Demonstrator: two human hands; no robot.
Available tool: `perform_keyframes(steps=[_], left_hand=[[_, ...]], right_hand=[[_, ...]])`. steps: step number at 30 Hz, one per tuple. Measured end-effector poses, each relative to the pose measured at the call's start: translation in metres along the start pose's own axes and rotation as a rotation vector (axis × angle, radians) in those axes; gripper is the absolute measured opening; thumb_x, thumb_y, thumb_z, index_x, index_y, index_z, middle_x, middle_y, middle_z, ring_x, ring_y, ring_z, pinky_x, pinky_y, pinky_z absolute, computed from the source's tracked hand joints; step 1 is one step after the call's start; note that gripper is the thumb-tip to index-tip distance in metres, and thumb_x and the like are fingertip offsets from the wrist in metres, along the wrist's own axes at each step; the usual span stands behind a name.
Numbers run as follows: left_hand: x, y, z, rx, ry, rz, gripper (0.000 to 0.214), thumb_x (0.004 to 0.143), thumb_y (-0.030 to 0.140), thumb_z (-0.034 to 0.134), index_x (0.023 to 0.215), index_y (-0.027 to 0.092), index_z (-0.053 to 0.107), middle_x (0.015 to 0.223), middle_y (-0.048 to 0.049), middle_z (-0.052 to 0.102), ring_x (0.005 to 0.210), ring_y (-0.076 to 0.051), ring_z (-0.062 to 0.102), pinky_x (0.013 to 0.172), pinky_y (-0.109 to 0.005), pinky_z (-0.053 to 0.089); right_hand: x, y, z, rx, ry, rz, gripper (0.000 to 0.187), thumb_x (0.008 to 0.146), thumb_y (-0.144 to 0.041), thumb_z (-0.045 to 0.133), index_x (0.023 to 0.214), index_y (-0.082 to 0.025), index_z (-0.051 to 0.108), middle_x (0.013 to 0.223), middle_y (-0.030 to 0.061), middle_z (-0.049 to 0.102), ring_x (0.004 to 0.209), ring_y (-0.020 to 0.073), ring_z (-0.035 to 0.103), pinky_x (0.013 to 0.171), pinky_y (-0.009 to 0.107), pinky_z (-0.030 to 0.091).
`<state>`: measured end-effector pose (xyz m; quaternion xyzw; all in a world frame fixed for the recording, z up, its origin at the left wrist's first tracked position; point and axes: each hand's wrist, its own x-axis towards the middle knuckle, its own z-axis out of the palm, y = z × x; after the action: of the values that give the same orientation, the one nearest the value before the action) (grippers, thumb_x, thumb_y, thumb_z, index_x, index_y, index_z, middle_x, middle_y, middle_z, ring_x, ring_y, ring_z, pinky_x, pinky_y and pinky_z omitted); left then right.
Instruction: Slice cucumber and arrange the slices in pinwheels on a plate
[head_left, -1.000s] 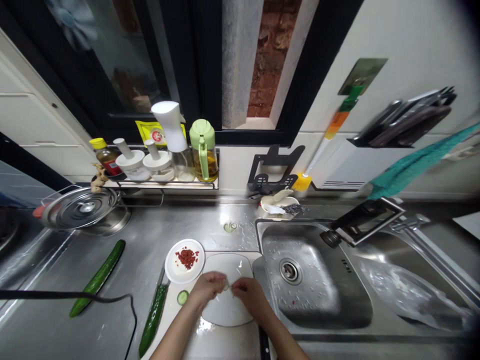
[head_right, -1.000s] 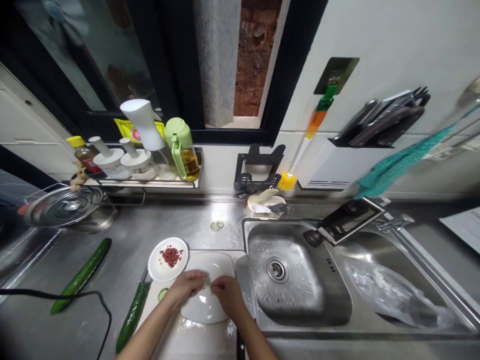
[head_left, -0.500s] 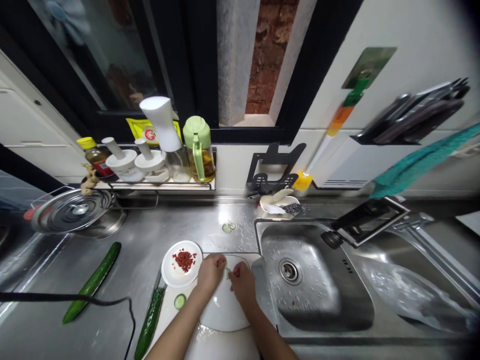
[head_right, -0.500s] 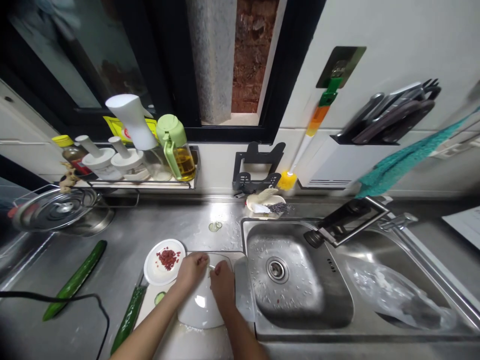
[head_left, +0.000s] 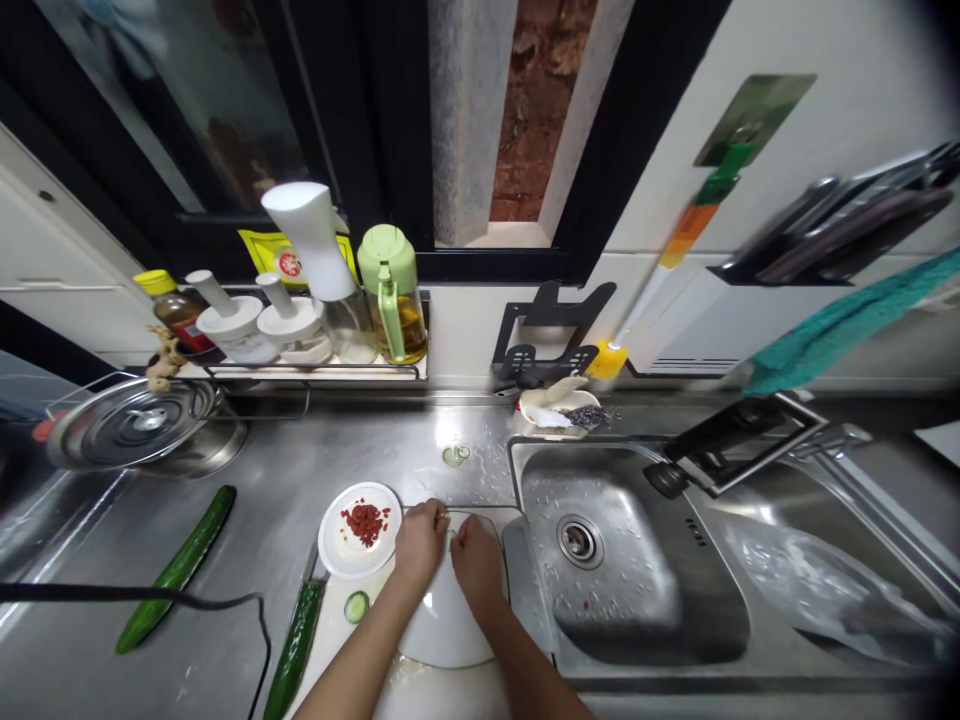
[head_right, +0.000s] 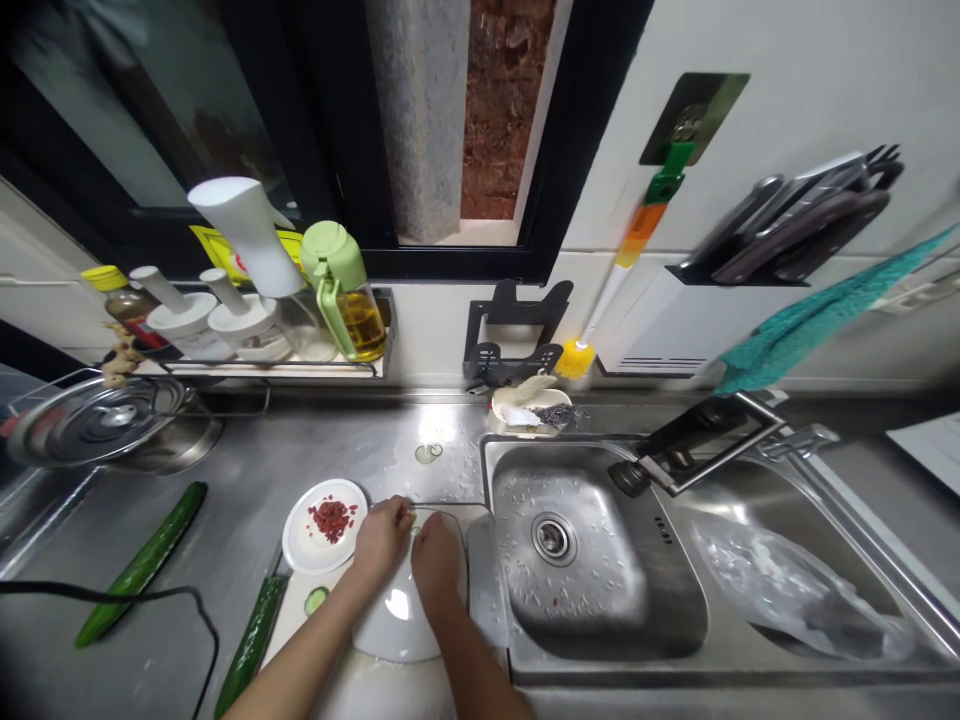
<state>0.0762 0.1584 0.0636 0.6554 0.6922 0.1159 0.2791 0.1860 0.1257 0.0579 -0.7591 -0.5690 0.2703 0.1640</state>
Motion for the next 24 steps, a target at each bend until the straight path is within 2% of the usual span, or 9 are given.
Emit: perform_keyframes(steps=[7,12,15,20,24], left_hand=[[-0.002,-0.004,0.004,0.056,0.022,0.074,0.019,0.09,0.024,0.051,0.085,0.02,0.069,0.087,-0.0063,0.07,0.086,-0.018,0.061,0.074,-0.026,0.039],[-0.01,-0.011,0.01,0.017,0.104,0.161,0.024,0.091,0.022,0.048,0.095,0.019,0.071,0.092,-0.0078,0.071,0.09,-0.02,0.061,0.08,-0.03,0.044],[-0.017,-0.017,0.016,0.003,0.151,0.209,0.028,0.093,0.021,0.045,0.095,0.019,0.072,0.092,-0.0082,0.071,0.09,-0.02,0.062,0.081,-0.031,0.046],[-0.022,-0.022,0.027,-0.011,0.23,0.273,0.029,0.093,0.019,0.045,0.091,0.019,0.074,0.093,-0.0078,0.071,0.087,-0.019,0.062,0.081,-0.031,0.049],[-0.022,-0.025,0.03,0.003,0.253,0.311,0.028,0.093,0.02,0.046,0.094,0.02,0.074,0.095,-0.0081,0.071,0.088,-0.019,0.062,0.083,-0.032,0.05]], right_hand=[[-0.002,0.002,-0.002,-0.143,0.001,-0.113,0.014,0.083,-0.008,0.051,0.083,-0.016,0.062,0.076,0.006,0.066,0.071,0.0194,0.061,0.06,0.028,0.034],[-0.018,0.011,-0.002,-0.216,0.04,-0.284,0.021,0.088,-0.01,0.048,0.094,-0.016,0.067,0.093,0.0086,0.067,0.085,0.0207,0.061,0.075,0.031,0.042],[-0.03,0.021,0.005,-0.257,0.054,-0.381,0.027,0.088,-0.009,0.05,0.105,-0.018,0.068,0.105,0.0092,0.069,0.096,0.0257,0.059,0.084,0.037,0.043],[-0.038,0.046,0.023,-0.422,0.177,-0.562,0.041,0.084,-0.006,0.052,0.119,-0.024,0.066,0.126,0.0062,0.065,0.109,0.0323,0.058,0.083,0.043,0.047],[-0.039,0.054,0.024,-0.465,0.127,-0.597,0.048,0.084,-0.004,0.05,0.126,-0.024,0.062,0.13,0.0063,0.062,0.116,0.0334,0.056,0.088,0.046,0.047]])
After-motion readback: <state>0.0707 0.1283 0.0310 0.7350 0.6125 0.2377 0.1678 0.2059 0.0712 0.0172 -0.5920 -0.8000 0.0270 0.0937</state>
